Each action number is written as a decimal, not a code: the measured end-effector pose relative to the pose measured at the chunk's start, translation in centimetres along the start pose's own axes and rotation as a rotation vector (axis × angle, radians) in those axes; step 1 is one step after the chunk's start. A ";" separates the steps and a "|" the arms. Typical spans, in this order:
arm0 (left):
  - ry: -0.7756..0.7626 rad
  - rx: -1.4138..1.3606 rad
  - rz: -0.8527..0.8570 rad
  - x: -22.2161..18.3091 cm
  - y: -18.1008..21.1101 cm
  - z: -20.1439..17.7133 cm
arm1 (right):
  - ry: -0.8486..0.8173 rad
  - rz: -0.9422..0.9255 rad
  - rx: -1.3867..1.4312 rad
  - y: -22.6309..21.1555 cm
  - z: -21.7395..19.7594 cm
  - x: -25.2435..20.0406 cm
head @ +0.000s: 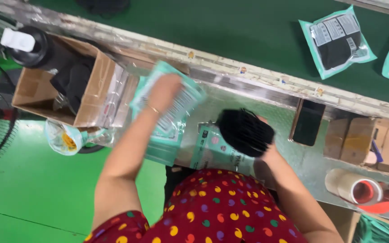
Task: Manually placing black face masks into individual green plastic packaging bags on a conveyor line.
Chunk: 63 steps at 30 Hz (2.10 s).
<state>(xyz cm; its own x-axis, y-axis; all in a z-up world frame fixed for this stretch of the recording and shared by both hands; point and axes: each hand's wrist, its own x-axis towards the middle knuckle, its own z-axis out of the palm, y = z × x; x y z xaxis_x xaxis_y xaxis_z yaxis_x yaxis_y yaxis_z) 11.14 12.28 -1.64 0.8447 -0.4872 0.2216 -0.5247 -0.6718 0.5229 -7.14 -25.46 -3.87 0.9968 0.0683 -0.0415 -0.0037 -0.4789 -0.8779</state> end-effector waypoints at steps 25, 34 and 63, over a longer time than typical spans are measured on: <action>0.205 -0.236 -0.003 -0.7 17.8 -1.7 | -0.194 0.289 0.405 -5.8 1.0 -0.9; 0.153 0.002 -0.056 1.1 17.1 -0.2 | -0.368 -0.186 0.239 -9.2 -1.4 0.5; 0.549 -0.038 0.111 6.5 7.5 -5.3 | 0.554 0.180 1.021 -8.3 -4.5 1.0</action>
<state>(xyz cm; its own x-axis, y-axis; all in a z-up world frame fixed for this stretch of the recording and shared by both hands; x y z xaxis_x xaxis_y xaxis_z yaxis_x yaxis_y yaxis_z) 13.29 7.08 8.10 0.7211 -0.1844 0.6678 -0.6178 -0.6074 0.4994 -5.71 -25.35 5.46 0.8732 -0.4391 -0.2116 0.0405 0.4981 -0.8662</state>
